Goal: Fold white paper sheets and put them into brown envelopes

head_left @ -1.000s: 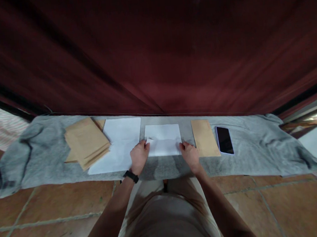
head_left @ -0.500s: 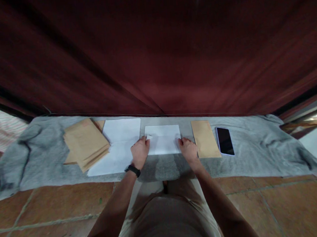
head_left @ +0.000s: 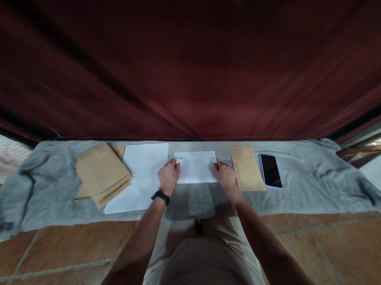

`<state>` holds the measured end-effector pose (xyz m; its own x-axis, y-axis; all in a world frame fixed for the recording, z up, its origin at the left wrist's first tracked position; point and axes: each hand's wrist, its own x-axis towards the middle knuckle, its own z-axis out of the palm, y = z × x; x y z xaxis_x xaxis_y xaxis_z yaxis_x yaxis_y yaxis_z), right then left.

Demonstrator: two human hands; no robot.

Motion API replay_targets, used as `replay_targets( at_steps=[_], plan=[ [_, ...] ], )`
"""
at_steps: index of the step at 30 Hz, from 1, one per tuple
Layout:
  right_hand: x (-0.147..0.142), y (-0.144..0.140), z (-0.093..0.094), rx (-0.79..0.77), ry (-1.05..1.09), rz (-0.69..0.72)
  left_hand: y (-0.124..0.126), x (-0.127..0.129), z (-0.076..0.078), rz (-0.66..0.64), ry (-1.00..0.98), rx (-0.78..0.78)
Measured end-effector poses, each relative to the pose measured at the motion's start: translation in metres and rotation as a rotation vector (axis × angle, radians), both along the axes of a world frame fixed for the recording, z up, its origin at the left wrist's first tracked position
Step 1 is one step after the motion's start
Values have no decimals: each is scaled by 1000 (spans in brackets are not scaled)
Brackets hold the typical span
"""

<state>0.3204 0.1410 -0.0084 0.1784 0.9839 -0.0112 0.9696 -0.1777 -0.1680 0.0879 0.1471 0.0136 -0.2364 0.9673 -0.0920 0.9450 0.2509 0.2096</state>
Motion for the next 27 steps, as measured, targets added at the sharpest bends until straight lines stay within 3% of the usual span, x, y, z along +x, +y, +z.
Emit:
replay_targets(
  at_steps=[27],
  plan=[
    [-2, 32, -7, 18, -26, 30, 25, 0, 4, 53, -20, -26]
  ],
)
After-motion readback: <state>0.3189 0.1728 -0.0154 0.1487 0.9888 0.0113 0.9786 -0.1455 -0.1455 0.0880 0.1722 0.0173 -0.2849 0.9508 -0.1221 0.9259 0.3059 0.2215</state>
